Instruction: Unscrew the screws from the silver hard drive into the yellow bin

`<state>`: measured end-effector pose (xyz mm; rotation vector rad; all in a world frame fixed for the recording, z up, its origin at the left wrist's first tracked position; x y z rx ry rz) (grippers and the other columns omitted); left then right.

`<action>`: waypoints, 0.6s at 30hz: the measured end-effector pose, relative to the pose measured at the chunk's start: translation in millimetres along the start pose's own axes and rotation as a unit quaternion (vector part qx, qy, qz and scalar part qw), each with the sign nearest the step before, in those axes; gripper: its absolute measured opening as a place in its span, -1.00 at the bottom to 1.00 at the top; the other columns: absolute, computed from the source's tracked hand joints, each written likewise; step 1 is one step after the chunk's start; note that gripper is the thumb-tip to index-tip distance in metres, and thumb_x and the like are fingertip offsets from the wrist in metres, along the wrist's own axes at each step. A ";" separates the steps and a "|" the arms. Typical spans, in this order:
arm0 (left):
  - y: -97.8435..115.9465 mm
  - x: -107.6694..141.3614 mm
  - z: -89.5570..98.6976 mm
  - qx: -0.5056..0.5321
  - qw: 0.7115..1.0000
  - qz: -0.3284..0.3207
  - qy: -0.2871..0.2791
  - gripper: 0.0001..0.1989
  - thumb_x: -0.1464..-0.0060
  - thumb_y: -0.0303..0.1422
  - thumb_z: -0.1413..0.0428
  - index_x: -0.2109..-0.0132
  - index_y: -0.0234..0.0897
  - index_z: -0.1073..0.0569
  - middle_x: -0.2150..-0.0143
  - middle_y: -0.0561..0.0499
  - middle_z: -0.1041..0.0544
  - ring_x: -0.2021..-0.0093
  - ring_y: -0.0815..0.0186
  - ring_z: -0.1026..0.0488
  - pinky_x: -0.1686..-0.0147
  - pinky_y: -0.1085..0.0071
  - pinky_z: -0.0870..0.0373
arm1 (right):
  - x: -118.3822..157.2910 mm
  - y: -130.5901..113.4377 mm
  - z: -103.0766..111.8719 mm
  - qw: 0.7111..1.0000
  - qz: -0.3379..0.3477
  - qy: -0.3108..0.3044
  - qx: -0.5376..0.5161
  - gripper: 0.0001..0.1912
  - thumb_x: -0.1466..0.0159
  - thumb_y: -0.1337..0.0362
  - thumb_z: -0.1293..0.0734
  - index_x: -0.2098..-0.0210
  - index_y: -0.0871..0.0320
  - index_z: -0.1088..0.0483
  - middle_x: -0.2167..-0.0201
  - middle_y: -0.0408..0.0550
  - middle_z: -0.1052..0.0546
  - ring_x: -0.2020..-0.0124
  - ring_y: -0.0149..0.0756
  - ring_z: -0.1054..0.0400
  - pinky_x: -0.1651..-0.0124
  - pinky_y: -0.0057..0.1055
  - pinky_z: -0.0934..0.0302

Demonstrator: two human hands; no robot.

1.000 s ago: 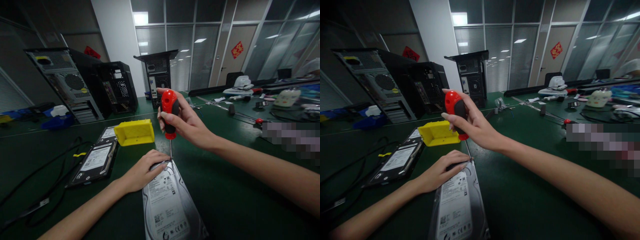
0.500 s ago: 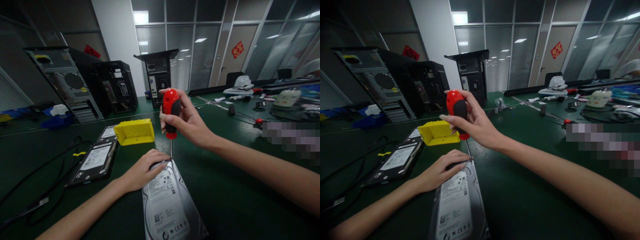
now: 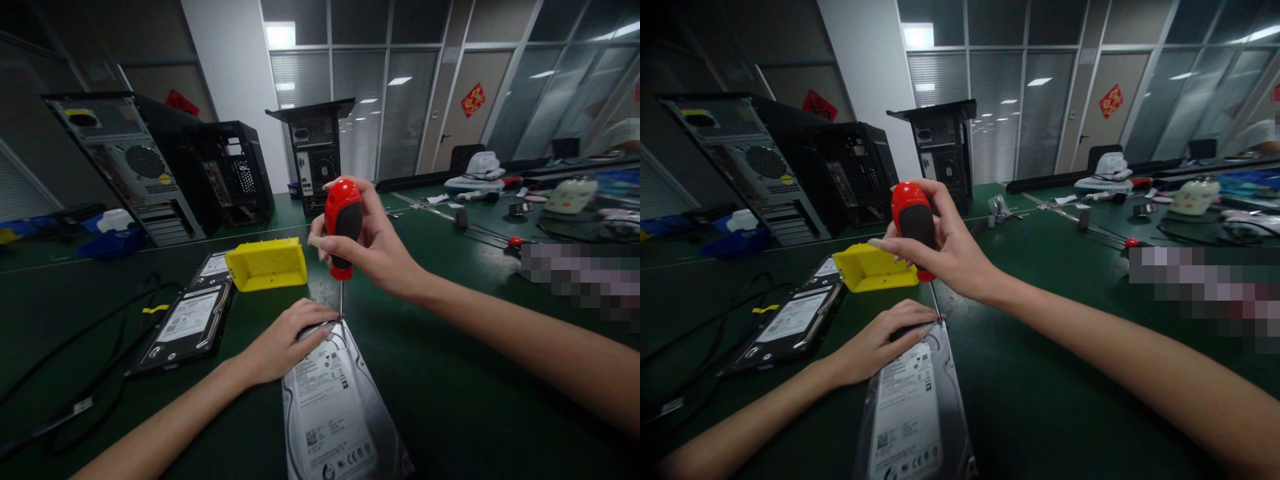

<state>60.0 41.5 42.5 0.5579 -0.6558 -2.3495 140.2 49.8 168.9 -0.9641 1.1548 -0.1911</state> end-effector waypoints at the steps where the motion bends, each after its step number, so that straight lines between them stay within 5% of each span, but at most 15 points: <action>1: 0.2 0.0 0.0 0.001 1.000 -0.001 0.000 -0.71 -0.30 -0.33 0.03 -0.11 -0.19 -0.40 -0.05 -0.01 -0.47 -0.05 0.27 -0.34 -0.09 0.28 -0.27 | 0.0 0.7 0.4 1.000 -0.004 0.002 0.001 -0.49 -0.18 0.38 -0.35 0.00 0.01 0.00 0.35 -0.23 -0.35 0.43 -0.49 -0.29 0.33 -0.46 -0.31; 12: 3.3 1.5 0.4 -0.001 1.000 -0.003 -0.006 -0.71 -0.30 -0.33 0.03 -0.12 -0.16 -0.40 -0.07 -0.01 -0.46 -0.07 0.25 -0.33 -0.10 0.27 -0.26 | 7.6 9.6 -9.6 0.999 -0.033 -0.034 -0.018 -0.58 -0.31 0.19 -0.26 -0.13 0.03 -0.12 0.31 -0.16 -0.27 0.39 -0.50 -0.24 0.33 -0.50 -0.27; 18: 1.5 1.6 -1.0 0.006 1.000 -0.005 -0.007 -0.70 -0.30 -0.34 0.03 -0.13 -0.14 -0.39 -0.07 0.00 -0.46 -0.08 0.26 -0.33 -0.10 0.28 -0.26 | 1.7 4.4 6.2 0.999 -0.029 0.021 -0.004 -0.55 -0.29 0.14 -0.27 -0.13 -0.03 -0.10 0.35 -0.18 -0.25 0.43 -0.48 -0.22 0.39 -0.50 -0.27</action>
Point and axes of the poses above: each hand's wrist, its own x-axis away from the middle knuckle, its own z-axis out of the back of the hand, y = z × x, the point moved 9 cm from there along -x, towards the middle knuckle
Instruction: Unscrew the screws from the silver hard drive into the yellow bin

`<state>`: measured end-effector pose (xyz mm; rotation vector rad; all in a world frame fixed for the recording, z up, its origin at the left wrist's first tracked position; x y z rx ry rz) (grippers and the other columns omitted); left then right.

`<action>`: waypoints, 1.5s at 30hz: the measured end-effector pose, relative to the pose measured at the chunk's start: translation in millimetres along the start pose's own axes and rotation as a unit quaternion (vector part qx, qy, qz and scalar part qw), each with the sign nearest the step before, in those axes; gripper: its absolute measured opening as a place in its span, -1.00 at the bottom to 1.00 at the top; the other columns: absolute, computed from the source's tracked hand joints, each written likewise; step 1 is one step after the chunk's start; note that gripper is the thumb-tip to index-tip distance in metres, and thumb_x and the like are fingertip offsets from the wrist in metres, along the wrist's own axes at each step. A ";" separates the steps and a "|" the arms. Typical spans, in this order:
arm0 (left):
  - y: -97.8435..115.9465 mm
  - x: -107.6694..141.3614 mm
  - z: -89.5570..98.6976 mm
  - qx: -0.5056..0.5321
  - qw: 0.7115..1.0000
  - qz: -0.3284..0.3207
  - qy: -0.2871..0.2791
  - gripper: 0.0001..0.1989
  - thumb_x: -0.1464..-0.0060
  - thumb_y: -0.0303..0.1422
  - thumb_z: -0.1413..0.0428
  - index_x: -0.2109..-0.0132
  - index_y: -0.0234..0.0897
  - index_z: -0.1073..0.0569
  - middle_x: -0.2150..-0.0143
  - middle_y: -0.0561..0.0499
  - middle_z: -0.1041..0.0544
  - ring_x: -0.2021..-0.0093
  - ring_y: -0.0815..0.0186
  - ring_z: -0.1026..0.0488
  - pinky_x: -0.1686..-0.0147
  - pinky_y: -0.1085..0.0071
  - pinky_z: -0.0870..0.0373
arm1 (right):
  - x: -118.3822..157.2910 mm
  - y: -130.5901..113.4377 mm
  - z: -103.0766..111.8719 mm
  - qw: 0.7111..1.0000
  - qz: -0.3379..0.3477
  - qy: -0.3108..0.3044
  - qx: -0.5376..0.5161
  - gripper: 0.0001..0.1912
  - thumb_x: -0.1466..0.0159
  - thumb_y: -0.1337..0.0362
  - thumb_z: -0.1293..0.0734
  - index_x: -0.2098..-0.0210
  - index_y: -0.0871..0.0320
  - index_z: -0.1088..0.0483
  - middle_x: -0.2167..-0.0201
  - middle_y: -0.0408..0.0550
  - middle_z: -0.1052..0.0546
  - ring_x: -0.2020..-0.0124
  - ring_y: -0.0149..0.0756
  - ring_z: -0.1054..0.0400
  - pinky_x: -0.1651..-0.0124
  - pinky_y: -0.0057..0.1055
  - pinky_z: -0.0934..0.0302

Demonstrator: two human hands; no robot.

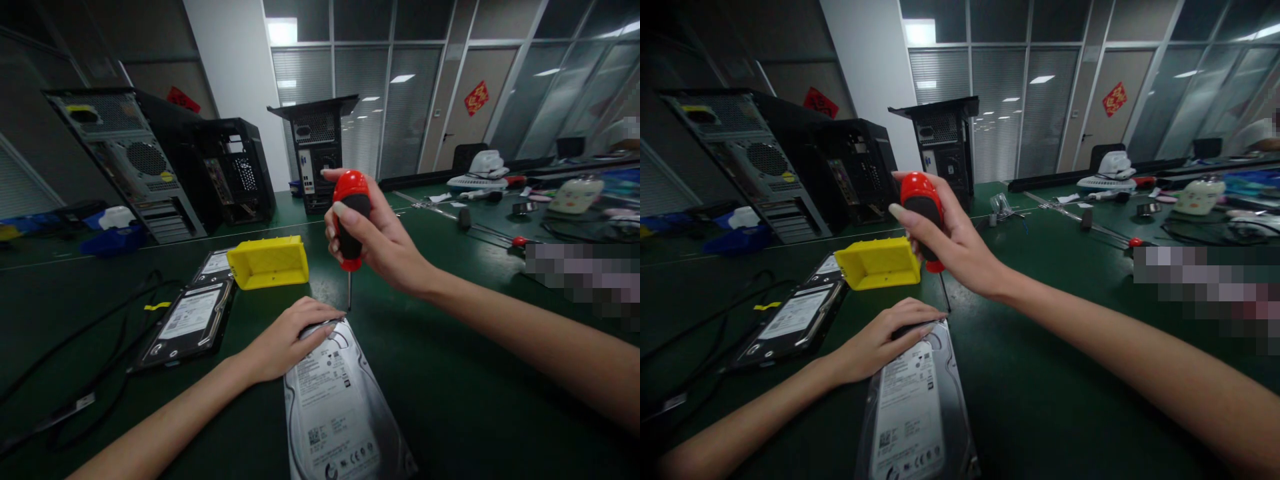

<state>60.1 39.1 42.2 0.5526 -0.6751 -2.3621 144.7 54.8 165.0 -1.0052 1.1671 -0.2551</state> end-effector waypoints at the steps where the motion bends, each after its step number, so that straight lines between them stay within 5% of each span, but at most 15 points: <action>1: -0.5 -0.2 -0.2 0.000 1.000 0.001 -0.001 -0.70 -0.30 -0.34 0.03 -0.14 -0.14 -0.39 -0.08 -0.01 -0.46 -0.08 0.26 -0.33 -0.11 0.27 -0.26 | -1.4 -2.9 2.8 1.000 0.007 0.008 0.004 -0.56 -0.29 0.13 -0.27 -0.12 -0.04 -0.10 0.36 -0.19 -0.25 0.43 -0.48 -0.21 0.38 -0.49 -0.27; 45: 0.8 -0.7 0.7 -0.004 1.000 0.001 0.007 -0.72 -0.30 -0.34 0.03 -0.09 -0.19 -0.41 -0.04 -0.03 -0.47 -0.06 0.25 -0.34 -0.09 0.27 -0.28 | 2.8 0.4 -3.9 1.000 0.005 -0.004 0.005 -0.52 -0.30 0.10 -0.25 -0.14 -0.02 -0.03 0.35 -0.19 -0.23 0.42 -0.50 -0.22 0.37 -0.51 -0.27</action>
Point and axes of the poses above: each hand's wrist, its own x-axis away from the middle knuckle, its own z-axis out of the back of the hand, y = z × x, the point moved 9 cm from there along -x, towards the middle knuckle
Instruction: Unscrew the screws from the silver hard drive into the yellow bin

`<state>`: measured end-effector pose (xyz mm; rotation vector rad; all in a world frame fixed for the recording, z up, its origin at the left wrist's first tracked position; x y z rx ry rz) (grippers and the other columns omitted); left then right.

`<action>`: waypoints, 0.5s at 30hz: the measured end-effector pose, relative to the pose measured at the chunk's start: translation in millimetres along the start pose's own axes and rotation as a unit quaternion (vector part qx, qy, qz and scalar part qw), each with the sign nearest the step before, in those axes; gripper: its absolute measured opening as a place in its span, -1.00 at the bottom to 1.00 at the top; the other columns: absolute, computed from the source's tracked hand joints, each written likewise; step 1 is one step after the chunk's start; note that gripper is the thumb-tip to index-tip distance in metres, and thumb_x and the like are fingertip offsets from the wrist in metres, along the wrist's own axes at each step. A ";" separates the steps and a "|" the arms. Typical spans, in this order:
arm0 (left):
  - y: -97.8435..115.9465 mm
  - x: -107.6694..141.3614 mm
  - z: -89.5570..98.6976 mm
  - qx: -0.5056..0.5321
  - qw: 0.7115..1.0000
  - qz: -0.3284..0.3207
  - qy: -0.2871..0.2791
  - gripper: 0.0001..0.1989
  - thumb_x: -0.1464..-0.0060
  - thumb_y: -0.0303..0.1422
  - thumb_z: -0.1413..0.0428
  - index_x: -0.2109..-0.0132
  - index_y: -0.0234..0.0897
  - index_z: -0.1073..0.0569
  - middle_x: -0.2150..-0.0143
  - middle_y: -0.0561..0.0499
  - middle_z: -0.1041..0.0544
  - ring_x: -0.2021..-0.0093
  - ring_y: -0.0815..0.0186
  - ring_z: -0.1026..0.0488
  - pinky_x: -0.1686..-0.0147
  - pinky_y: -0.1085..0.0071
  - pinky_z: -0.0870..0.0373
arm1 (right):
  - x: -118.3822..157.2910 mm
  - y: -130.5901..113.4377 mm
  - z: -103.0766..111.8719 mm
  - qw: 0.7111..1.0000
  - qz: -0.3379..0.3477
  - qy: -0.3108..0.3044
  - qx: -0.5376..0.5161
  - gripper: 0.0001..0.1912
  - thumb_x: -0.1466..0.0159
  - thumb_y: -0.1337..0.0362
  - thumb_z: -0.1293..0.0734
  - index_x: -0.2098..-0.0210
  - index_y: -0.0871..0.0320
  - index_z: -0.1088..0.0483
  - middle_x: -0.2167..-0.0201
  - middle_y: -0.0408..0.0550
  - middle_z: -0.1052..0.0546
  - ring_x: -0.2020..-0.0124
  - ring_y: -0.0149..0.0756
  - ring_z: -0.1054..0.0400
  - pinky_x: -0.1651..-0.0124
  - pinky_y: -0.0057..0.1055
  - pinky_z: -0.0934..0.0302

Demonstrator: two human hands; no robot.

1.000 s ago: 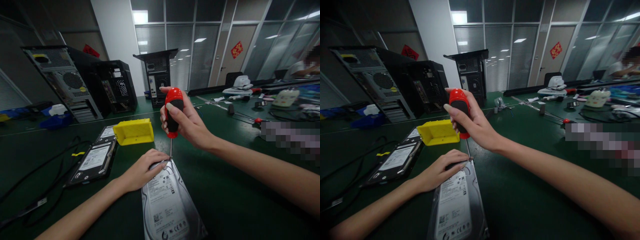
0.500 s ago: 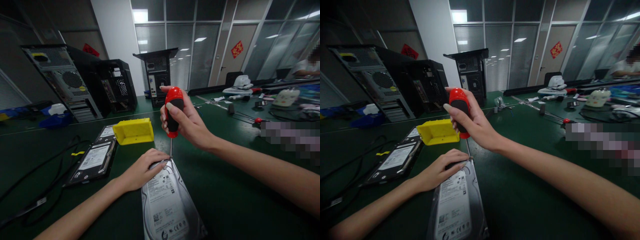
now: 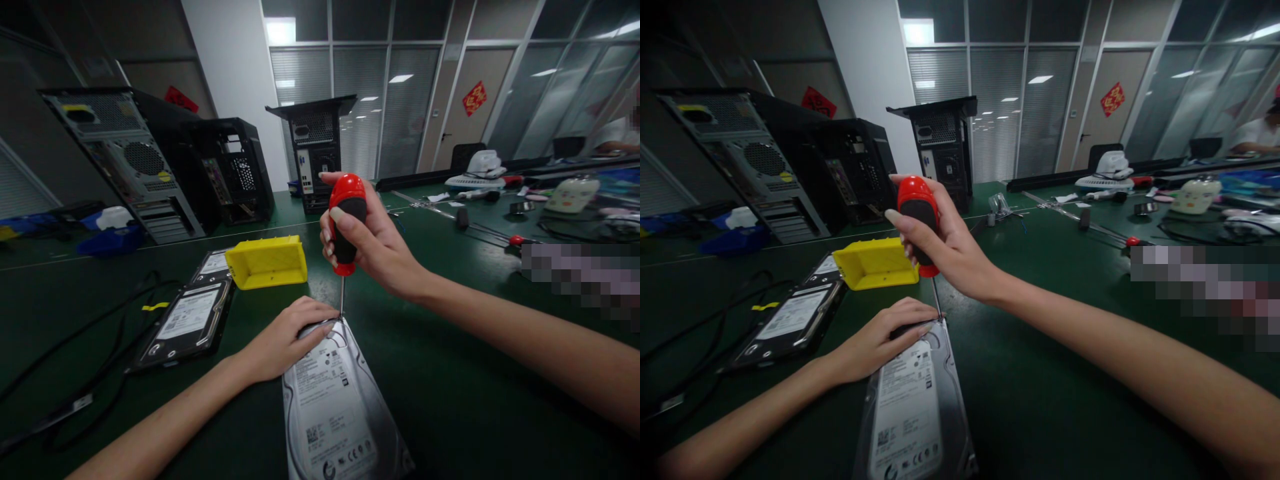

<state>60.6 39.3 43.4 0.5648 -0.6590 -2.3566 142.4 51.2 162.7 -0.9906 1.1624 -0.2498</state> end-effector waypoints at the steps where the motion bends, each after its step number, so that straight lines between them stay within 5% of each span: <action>1: 0.0 0.2 0.1 0.000 1.000 -0.001 0.001 -0.72 -0.30 -0.34 0.03 -0.09 -0.19 -0.42 -0.04 -0.03 -0.47 -0.06 0.25 -0.34 -0.09 0.27 -0.27 | -0.1 0.0 0.1 1.000 0.001 0.001 -0.002 -0.52 -0.29 0.10 -0.26 -0.14 -0.02 -0.04 0.35 -0.19 -0.23 0.42 -0.50 -0.22 0.38 -0.51 -0.27; 15: -2.1 0.7 -0.6 -0.007 1.000 0.002 -0.004 -0.72 -0.30 -0.34 0.03 -0.10 -0.21 -0.41 -0.04 -0.01 -0.46 -0.05 0.29 -0.33 -0.09 0.32 -0.26 | -1.2 1.2 0.3 0.999 0.024 0.003 -0.039 -0.55 -0.27 0.21 -0.30 -0.08 -0.05 -0.06 0.36 -0.21 -0.26 0.47 -0.49 -0.25 0.40 -0.48 -0.31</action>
Point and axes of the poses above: each hand's wrist, its own x-axis away from the middle knuckle, its own z-axis out of the back of the hand, y = z × x, the point moved 9 cm from there along -x, towards the middle knuckle
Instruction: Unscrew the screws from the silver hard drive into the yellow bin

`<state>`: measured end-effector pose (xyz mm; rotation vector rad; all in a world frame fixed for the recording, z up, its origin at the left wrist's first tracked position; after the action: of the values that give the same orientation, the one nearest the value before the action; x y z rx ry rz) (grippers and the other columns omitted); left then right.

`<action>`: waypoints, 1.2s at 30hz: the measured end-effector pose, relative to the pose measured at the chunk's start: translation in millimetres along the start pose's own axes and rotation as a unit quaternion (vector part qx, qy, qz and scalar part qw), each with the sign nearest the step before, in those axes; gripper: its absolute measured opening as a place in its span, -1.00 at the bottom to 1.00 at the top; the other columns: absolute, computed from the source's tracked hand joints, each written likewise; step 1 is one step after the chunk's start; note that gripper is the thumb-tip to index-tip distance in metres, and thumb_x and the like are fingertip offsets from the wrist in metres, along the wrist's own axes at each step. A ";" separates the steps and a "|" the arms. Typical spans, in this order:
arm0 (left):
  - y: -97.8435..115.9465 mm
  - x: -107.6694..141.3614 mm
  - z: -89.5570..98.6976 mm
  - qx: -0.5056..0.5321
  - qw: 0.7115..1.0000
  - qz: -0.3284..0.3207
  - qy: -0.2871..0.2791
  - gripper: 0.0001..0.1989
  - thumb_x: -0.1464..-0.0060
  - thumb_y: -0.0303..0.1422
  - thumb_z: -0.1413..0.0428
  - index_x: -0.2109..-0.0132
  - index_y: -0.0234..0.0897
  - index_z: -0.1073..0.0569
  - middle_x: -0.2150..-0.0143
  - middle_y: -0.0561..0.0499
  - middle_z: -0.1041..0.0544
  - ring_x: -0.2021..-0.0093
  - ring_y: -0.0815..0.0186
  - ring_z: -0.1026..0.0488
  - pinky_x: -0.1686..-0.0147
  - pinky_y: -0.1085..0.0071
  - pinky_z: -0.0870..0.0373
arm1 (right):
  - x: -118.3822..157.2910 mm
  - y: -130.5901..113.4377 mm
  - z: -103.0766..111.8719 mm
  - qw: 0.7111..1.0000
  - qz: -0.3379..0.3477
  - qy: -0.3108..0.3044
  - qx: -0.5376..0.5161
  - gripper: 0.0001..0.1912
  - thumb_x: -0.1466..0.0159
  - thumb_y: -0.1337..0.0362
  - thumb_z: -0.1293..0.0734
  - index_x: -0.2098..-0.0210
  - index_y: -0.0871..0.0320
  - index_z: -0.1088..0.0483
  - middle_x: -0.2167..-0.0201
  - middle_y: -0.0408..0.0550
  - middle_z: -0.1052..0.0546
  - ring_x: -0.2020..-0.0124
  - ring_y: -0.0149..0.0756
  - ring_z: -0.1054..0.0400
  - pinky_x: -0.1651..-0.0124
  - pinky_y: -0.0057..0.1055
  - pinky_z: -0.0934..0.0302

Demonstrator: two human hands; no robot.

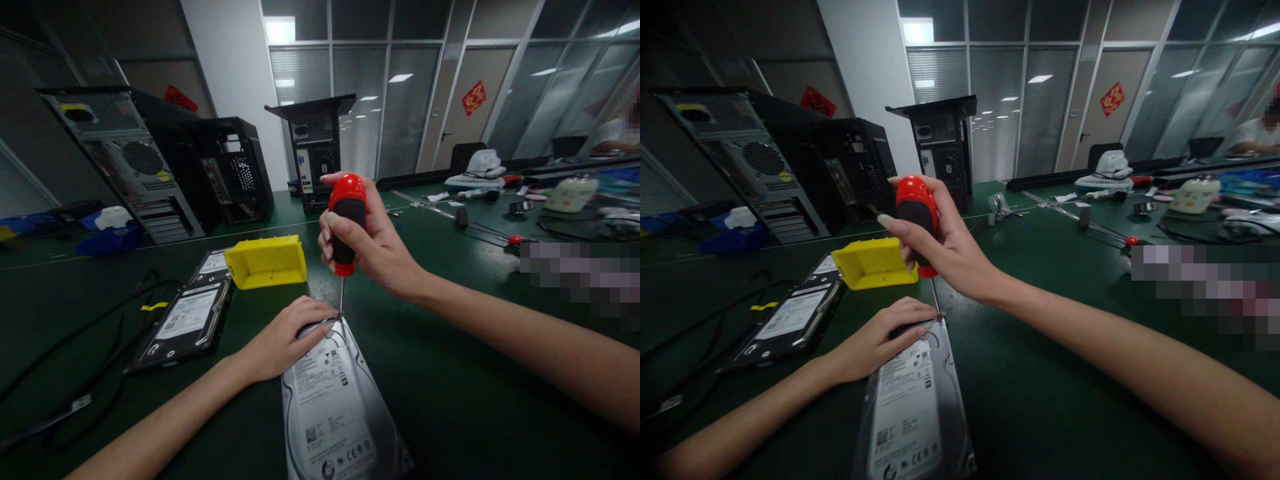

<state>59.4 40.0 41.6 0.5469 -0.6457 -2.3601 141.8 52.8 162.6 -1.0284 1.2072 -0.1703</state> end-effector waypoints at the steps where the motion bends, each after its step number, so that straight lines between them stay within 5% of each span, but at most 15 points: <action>1: 0.1 0.2 -0.1 -0.001 1.000 -0.001 0.000 -0.72 -0.30 -0.34 0.03 -0.10 -0.21 -0.41 -0.04 -0.01 -0.46 -0.05 0.29 -0.33 -0.09 0.32 -0.26 | 0.0 -0.7 -1.1 1.000 0.005 -0.005 -0.003 -0.56 -0.27 0.21 -0.30 -0.08 -0.04 -0.06 0.37 -0.21 -0.27 0.47 -0.50 -0.25 0.40 -0.48 -0.31; 26: 2.0 0.1 -2.5 -0.015 1.000 -0.002 -0.018 -0.71 -0.31 -0.35 0.06 -0.12 -0.14 -0.40 -0.09 -0.02 -0.37 -0.10 0.27 -0.29 -0.14 0.28 -0.22 | -1.3 3.1 -1.6 0.999 -0.023 -0.010 -0.033 -0.59 -0.29 0.26 -0.26 -0.09 0.09 -0.09 0.40 -0.20 -0.28 0.45 -0.49 -0.24 0.41 -0.50 -0.25; 36: 1.4 1.2 5.1 -0.009 0.999 0.003 0.037 -0.77 -0.27 -0.34 -0.01 -0.04 -0.24 -0.39 0.00 -0.02 -0.44 -0.04 0.28 -0.34 -0.07 0.32 -0.27 | -0.6 4.3 -1.2 1.000 -0.028 -0.001 0.007 -0.59 -0.25 0.31 -0.30 -0.02 0.00 -0.09 0.39 -0.23 -0.28 0.47 -0.50 -0.26 0.45 -0.50 -0.29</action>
<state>56.5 39.8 46.1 0.6189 -0.5912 -2.3260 138.8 54.9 160.0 -1.0503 1.1756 -0.2203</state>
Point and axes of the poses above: each hand's wrist, its own x-axis away from the middle knuckle, its own z-axis out of the back of the hand, y = z × x, the point moved 9 cm from there along -x, towards the middle knuckle
